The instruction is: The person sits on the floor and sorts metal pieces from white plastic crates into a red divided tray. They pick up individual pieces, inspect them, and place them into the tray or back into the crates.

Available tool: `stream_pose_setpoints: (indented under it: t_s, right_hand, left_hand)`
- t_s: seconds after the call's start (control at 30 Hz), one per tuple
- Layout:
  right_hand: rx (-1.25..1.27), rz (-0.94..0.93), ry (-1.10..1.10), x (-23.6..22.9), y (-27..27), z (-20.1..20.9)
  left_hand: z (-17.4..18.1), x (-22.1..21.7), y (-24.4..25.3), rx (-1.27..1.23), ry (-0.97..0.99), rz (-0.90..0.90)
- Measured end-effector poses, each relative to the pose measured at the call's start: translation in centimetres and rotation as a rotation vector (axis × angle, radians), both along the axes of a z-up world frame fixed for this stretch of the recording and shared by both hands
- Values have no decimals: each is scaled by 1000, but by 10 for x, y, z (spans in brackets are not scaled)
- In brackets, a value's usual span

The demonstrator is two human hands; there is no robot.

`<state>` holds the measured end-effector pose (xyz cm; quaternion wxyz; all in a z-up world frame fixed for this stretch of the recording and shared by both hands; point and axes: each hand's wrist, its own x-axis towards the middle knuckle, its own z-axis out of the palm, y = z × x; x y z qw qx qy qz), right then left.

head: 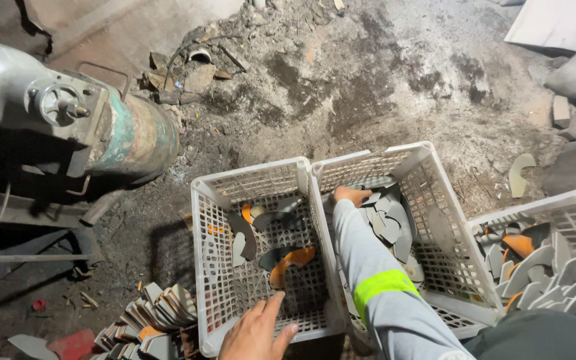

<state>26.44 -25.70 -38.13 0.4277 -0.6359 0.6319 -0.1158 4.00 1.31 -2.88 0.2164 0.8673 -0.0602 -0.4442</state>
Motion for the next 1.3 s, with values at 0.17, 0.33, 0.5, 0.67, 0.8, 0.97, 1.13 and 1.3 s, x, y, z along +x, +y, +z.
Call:
stream_pose_setpoints:
  t_s: [0.17, 0.33, 0.5, 0.67, 0.8, 0.97, 1.13, 1.3]
  right_hand:
    - [293, 227, -252, -61, -7, 12]
    - [686, 586, -170, -129, -39, 55]
    - [438, 818, -303, -170, -73, 127]
    - [-67, 1055, -171, -217, -46, 236]
    - [0, 1286, -237, -272, -9, 304]
    - [-266, 1266, -43, -274, -33, 371]
    - [-639, 1409, -745, -260, -62, 393]
    - [110, 1315, -411, -258, -95, 390]
  left_hand:
    - [15, 4, -4, 34, -43, 24]
    - [18, -9, -11, -71, -261, 49]
    - [2, -13, -31, -375, -537, 225]
    - [-37, -10, -82, -649, -220, 578]
    - [-83, -21, -114, -818, -180, 688]
    - [-86, -26, -108, -1087, -8, 648]
    - [-55, -24, -105, -1070, -14, 559]
    - [-53, -19, -110, -1076, 153, 759]
